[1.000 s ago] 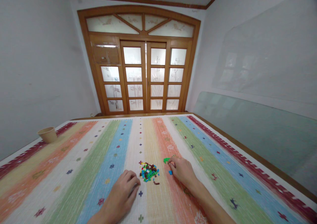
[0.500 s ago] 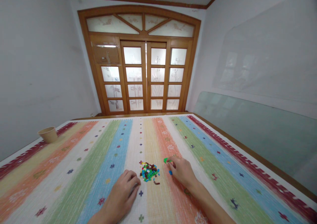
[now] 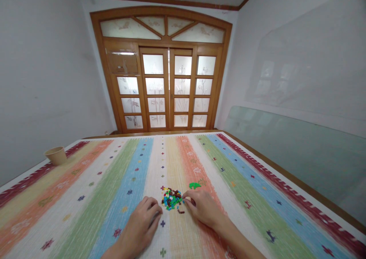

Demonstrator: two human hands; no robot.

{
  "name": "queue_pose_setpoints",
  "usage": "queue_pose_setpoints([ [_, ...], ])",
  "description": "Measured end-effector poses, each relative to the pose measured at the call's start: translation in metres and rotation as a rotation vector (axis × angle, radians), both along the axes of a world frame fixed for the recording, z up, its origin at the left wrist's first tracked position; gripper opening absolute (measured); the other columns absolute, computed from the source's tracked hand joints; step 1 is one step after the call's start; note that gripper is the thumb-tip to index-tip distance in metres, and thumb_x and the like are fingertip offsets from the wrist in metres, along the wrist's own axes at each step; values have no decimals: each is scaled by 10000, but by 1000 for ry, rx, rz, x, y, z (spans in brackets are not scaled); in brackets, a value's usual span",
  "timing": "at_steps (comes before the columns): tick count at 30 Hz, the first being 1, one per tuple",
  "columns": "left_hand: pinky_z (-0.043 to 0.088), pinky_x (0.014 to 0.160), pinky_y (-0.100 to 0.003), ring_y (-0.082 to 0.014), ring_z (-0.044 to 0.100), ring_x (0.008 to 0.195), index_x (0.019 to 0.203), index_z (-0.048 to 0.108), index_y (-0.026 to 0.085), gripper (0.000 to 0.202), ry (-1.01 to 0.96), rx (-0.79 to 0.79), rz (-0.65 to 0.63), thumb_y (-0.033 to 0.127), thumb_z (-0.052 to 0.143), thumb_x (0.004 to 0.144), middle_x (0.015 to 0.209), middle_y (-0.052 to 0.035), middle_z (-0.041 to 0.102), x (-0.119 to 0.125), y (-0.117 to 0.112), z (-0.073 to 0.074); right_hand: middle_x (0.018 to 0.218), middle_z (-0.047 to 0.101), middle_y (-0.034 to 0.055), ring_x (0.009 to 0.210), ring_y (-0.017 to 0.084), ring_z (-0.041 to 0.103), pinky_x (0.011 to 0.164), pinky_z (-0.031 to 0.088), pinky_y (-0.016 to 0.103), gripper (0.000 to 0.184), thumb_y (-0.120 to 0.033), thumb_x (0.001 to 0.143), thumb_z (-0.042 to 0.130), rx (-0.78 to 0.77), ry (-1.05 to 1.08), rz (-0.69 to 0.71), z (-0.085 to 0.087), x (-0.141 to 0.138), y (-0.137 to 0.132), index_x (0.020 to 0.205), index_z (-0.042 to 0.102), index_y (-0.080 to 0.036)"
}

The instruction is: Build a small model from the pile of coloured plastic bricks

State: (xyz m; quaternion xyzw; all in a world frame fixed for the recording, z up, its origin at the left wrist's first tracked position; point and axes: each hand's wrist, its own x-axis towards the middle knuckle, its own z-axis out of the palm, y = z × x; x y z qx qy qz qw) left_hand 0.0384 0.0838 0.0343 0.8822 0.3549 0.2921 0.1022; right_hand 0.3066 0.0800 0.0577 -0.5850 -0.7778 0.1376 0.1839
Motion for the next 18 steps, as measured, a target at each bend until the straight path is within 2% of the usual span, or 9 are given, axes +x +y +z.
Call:
queue_pose_setpoints([
  [5, 557, 836, -354, -234, 660, 938, 959, 648, 238, 156, -27, 3, 3, 130, 540, 990, 1011, -60, 680, 0, -1, 1, 968, 816, 42, 915, 194, 744, 781, 445, 247, 241, -202, 975, 575, 23, -4, 24, -4, 0, 0, 1065, 794, -246],
  [18, 559, 865, -392, -257, 659, 977, 1028, 642, 235, 171, 9, -23, 14, 122, 522, 982, 1045, -77, 677, 0, -1, -2, 909, 814, 44, 850, 190, 744, 728, 408, 251, 225, -186, 948, 587, 17, -5, 87, -10, -6, -3, 1021, 794, -238],
])
